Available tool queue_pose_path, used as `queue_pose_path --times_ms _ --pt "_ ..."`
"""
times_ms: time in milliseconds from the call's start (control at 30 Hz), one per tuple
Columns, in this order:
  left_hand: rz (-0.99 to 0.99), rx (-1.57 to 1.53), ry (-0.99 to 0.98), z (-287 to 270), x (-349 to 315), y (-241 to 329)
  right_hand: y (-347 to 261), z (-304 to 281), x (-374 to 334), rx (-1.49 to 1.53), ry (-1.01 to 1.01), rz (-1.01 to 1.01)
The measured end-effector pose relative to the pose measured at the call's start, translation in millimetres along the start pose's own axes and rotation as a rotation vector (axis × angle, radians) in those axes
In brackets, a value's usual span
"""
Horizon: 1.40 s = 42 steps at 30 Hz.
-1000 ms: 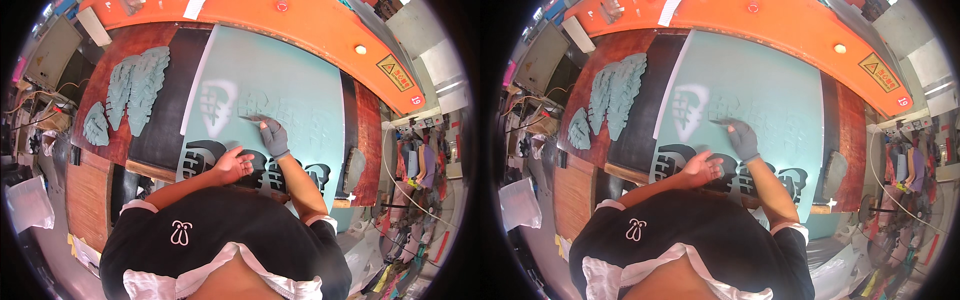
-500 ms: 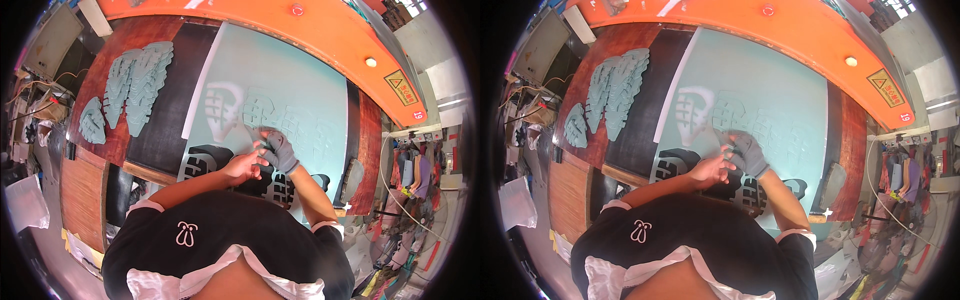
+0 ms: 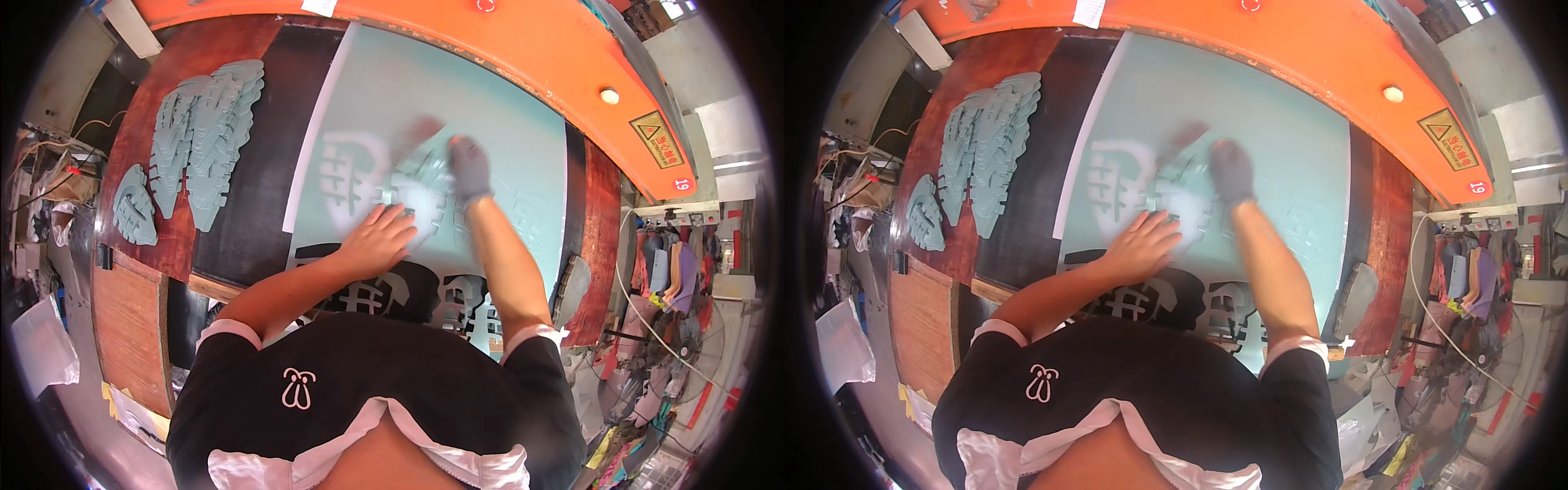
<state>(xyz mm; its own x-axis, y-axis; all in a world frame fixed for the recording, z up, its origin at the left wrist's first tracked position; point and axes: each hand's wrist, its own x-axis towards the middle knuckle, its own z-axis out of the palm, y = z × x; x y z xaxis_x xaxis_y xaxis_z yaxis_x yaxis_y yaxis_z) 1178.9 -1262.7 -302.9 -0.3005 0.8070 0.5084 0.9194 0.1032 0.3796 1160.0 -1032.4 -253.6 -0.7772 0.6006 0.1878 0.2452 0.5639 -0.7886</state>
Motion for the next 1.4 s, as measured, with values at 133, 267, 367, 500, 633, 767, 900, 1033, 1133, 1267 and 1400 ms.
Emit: queue_pose_path --times_ms 133,267,367,500,633,767,900,1033,1133,1267,1400 --pt "-0.016 -0.026 -0.111 15.8 -18.0 -7.0 -12.3 -39.1 77.1 0.321 0.148 0.283" --pt "-0.020 -0.087 -0.085 19.3 -19.8 -10.4 -18.0 -28.6 121.2 0.037 0.304 0.197" --pt "-0.004 -0.086 -0.046 17.5 -17.7 -9.6 -35.1 -57.7 152.1 -0.878 0.369 0.064" --pt "-0.066 -0.096 -0.144 14.0 -16.8 -6.6 -56.4 -128.5 158.2 0.127 0.448 -0.023" --pt "-0.034 -0.087 -0.079 15.1 -16.4 -6.7 -38.2 -149.0 80.1 0.025 0.280 -0.516" --pt "-0.023 -0.075 -0.039 16.8 -17.6 -8.9 15.4 -118.8 -44.9 -0.330 0.236 -0.862" --pt "-0.029 -0.080 -0.029 8.2 -11.5 -3.3 57.9 -99.8 -116.6 -0.272 -0.027 -0.689" --pt "-0.187 -0.476 -0.060 3.8 -12.8 44.4 74.2 -104.1 -119.8 -0.275 -0.037 -0.593" --pt "-0.354 -0.903 -0.015 23.0 -25.8 103.6 81.0 -106.0 -118.5 -0.192 -0.046 -0.521" --pt "-1.305 -1.740 0.000 48.6 -17.4 95.8 90.2 -103.8 -131.6 -0.069 -0.018 -0.461" --pt "-1.089 -2.093 -0.313 69.1 -0.7 70.1 86.8 -105.7 -145.8 -0.144 0.012 -0.569"
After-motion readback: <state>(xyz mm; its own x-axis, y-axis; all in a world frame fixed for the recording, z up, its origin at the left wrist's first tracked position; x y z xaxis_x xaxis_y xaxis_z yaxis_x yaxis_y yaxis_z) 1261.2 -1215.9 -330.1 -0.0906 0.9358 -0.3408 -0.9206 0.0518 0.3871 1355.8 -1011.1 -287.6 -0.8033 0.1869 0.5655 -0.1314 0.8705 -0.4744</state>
